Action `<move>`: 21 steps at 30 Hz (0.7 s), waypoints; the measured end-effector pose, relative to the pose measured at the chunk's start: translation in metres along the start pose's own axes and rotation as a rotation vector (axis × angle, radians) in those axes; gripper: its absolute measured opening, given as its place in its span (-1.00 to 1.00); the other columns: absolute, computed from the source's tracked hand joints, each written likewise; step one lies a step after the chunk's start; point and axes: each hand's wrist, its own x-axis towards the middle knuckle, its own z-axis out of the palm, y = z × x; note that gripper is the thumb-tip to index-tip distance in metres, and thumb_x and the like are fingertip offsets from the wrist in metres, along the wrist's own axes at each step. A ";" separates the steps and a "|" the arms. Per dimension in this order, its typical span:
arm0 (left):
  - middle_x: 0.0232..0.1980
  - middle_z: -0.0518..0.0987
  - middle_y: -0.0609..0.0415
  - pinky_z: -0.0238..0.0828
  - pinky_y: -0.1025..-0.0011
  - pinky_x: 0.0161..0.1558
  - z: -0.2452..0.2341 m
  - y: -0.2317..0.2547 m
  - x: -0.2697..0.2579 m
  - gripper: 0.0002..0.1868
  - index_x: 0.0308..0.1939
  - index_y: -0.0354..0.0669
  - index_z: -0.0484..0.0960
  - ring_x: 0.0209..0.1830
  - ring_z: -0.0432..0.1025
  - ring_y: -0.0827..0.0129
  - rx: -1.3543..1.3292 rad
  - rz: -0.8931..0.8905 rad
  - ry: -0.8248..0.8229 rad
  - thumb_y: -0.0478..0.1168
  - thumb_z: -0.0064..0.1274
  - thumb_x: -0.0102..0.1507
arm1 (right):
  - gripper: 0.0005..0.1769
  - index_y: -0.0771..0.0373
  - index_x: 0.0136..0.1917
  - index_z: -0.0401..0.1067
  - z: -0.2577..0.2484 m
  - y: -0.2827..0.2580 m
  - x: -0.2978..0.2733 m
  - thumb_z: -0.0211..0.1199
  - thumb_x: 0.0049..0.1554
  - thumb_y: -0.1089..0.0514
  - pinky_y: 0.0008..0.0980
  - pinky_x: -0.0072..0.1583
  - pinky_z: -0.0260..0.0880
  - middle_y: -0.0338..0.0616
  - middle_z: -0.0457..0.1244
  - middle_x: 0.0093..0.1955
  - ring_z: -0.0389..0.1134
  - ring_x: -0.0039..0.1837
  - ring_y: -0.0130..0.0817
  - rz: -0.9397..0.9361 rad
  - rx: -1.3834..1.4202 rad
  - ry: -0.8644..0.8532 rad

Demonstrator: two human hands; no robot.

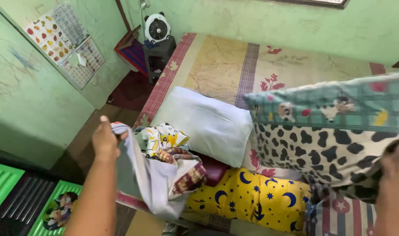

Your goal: The recorder is shown putting various pillowcases onto pillows on a bed.

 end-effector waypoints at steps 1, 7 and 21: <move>-0.31 0.62 0.06 0.50 0.39 -0.41 0.025 0.001 -0.017 -0.52 -0.23 -0.20 0.55 -0.43 0.54 0.37 0.009 0.033 -0.158 0.14 -0.17 0.46 | -0.61 0.03 0.31 0.39 -0.035 0.062 0.057 0.03 0.40 -0.20 -0.55 -0.14 0.35 -0.44 0.29 -0.09 0.35 -0.11 -0.59 0.005 0.000 0.001; -0.23 0.58 0.09 0.63 0.32 -0.05 0.048 -0.013 -0.027 -0.74 -0.31 -0.14 0.48 -0.21 0.53 0.43 -0.163 0.022 -0.429 -0.11 0.08 0.41 | -0.76 0.14 0.24 0.47 0.008 0.111 0.094 0.21 0.35 0.05 -0.40 -0.30 -0.04 -0.36 0.28 -0.08 0.11 -0.25 -0.50 -0.271 0.038 0.018; -0.15 0.62 0.09 0.59 0.21 0.06 0.019 0.056 -0.047 -0.77 -0.29 -0.08 0.47 -0.15 0.54 0.42 -0.321 0.132 -0.488 -0.12 0.03 0.43 | -0.53 0.48 0.31 0.45 0.105 0.180 0.185 0.10 0.31 0.07 0.10 0.26 0.55 0.21 0.39 0.32 0.53 0.22 0.10 0.070 0.822 -0.262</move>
